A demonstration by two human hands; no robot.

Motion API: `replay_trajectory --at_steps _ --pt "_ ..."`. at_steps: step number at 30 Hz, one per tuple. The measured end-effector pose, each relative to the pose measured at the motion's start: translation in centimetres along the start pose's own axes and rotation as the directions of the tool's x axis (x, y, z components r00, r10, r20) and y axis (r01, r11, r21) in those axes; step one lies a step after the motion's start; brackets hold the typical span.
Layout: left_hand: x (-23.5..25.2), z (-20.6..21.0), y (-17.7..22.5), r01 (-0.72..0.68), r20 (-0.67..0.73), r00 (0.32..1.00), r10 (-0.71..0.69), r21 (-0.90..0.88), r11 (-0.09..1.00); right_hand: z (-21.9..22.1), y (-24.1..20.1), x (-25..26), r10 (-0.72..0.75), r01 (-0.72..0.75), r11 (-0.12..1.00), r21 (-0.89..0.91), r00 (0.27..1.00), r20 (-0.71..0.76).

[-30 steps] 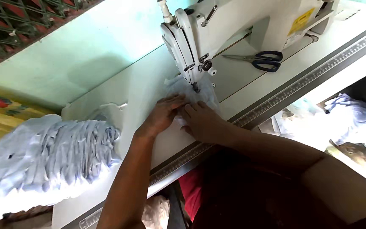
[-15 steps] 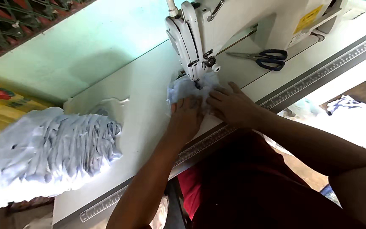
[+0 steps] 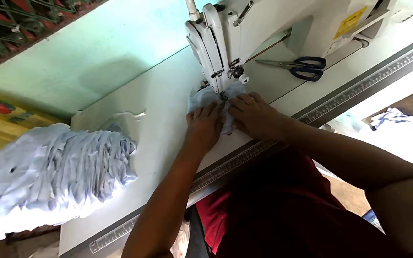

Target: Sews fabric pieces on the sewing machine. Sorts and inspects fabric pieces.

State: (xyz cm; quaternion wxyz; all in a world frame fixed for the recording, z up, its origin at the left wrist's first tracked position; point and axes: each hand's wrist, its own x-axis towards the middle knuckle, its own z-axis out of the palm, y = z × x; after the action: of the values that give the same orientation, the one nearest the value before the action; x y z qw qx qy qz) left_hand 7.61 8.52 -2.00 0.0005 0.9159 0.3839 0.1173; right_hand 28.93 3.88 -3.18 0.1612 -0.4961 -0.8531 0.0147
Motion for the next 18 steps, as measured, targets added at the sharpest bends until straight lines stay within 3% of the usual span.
replay_trajectory --at_steps 6,8,10,12,18 --pt "0.1 0.0 0.7 0.078 0.040 0.996 -0.078 0.005 0.997 -0.4 1.5 0.5 0.019 -0.022 0.993 0.113 0.999 0.026" --pt "-0.2 -0.4 0.4 0.028 0.018 0.999 -0.027 -0.056 0.998 -0.5 1.0 -0.2 0.017 -0.017 0.997 0.071 1.000 0.001" --pt "-1.0 -0.5 -0.3 -0.118 -0.055 0.992 0.114 -0.086 0.989 -0.3 0.2 -1.1 -0.019 0.020 1.000 0.012 0.999 -0.050" --pt "-1.7 -0.2 -0.6 -0.196 -0.034 0.981 0.193 -0.080 0.977 0.0 0.0 -1.8 -0.038 0.038 0.999 0.011 0.999 -0.032" --pt "-1.6 0.3 -0.8 -0.140 0.007 0.990 0.140 -0.066 0.988 -0.5 1.0 -1.4 0.010 -0.011 1.000 0.018 0.999 0.031"
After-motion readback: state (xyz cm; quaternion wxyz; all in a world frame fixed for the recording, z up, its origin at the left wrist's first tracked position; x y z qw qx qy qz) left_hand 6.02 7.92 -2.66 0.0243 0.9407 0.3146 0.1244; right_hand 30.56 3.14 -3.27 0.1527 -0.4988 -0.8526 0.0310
